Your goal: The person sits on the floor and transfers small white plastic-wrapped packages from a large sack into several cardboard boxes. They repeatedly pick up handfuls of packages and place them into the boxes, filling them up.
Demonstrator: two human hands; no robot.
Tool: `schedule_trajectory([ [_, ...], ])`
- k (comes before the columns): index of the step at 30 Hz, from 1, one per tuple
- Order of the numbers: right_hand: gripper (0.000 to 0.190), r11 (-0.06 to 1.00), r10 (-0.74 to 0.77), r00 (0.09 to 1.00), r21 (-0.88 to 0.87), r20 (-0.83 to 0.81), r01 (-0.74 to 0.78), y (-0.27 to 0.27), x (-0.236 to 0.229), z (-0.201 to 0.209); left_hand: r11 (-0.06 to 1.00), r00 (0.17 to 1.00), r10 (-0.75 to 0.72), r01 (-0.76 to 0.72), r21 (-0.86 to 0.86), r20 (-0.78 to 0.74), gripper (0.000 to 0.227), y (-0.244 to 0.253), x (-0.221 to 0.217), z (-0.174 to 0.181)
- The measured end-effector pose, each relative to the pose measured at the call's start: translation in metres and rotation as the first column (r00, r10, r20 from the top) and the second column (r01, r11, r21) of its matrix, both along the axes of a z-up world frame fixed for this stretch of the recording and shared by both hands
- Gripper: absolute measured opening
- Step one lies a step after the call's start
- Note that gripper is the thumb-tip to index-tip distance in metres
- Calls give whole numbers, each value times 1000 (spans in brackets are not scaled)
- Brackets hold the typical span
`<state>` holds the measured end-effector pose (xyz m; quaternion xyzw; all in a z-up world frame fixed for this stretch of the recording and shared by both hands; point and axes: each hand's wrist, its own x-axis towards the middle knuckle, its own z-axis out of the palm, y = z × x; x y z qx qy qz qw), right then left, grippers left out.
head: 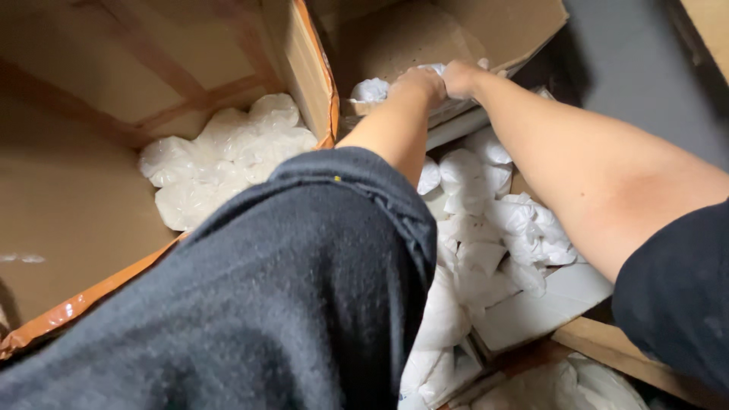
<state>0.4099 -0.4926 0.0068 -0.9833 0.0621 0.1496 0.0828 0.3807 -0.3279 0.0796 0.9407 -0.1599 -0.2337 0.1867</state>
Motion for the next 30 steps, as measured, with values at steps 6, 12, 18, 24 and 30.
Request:
schedule_trajectory([
  [6,46,994,-103,991,45,88,100,38,-51,40,962,977,163,-125,-244,139,39,18,-40,4],
  [12,21,978,66,766,112,639,-178,53,-100,27,993,965,-57,82,-86,257,49,45,-72,16],
  [18,28,940,-11,661,234,750,-250,88,-138,40,991,931,-115,132,-25,346,62,73,-105,29],
  [24,23,921,-169,746,373,644,-113,122,-184,60,974,927,-222,225,26,302,59,97,-133,44],
  [30,27,874,-314,799,486,512,32,170,-250,61,952,928,-307,295,85,211,58,135,-183,29],
])
